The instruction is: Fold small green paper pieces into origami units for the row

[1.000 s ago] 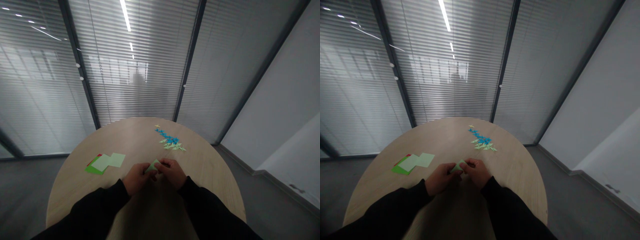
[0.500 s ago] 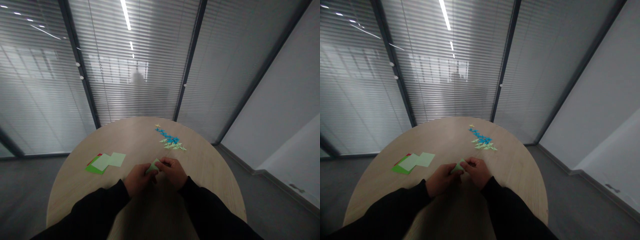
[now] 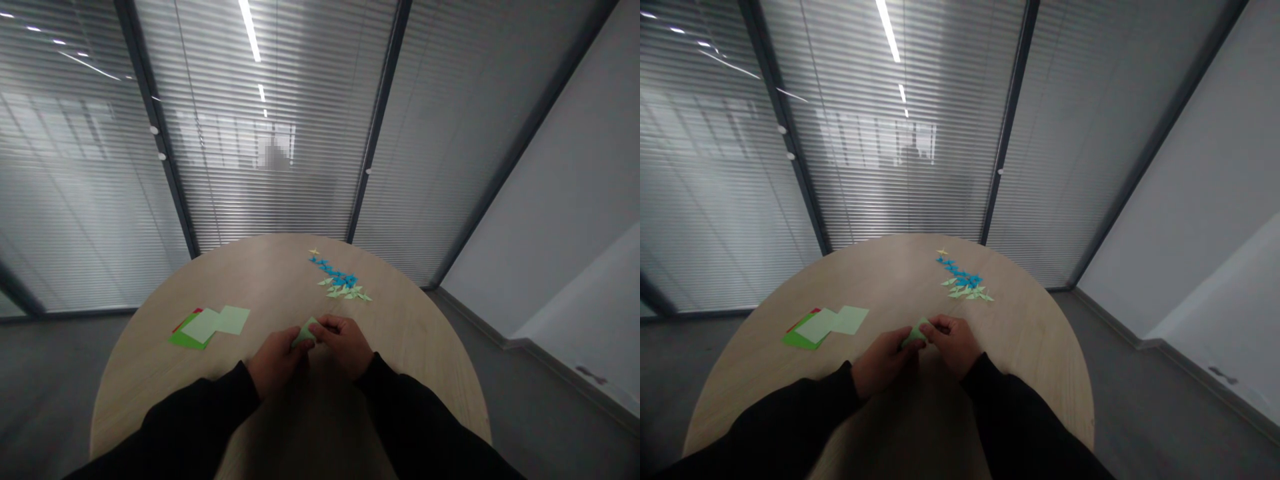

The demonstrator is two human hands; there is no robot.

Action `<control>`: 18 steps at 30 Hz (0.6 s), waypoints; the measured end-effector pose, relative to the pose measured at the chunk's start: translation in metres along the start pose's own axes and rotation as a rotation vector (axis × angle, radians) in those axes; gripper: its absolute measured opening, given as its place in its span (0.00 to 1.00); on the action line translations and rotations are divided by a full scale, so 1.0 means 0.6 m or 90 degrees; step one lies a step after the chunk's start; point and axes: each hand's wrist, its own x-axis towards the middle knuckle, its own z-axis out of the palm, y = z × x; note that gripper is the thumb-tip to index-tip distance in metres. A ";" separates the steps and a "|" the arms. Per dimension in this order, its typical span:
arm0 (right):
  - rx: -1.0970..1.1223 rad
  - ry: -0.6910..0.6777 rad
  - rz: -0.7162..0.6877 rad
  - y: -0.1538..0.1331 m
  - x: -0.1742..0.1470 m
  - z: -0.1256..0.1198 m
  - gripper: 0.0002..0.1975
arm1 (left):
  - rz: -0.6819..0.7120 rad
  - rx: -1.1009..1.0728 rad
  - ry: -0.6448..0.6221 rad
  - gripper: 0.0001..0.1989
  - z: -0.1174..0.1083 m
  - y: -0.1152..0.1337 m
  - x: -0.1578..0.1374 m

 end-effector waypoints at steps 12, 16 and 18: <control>-0.051 0.010 -0.026 0.004 0.000 -0.002 0.14 | 0.004 -0.025 -0.048 0.17 -0.010 0.009 -0.002; -0.079 0.029 -0.043 0.002 0.000 -0.005 0.14 | 0.003 -0.046 -0.062 0.18 -0.013 0.004 0.000; -0.087 0.047 -0.054 0.001 0.001 -0.008 0.14 | -0.006 -0.057 -0.057 0.18 -0.011 0.001 0.001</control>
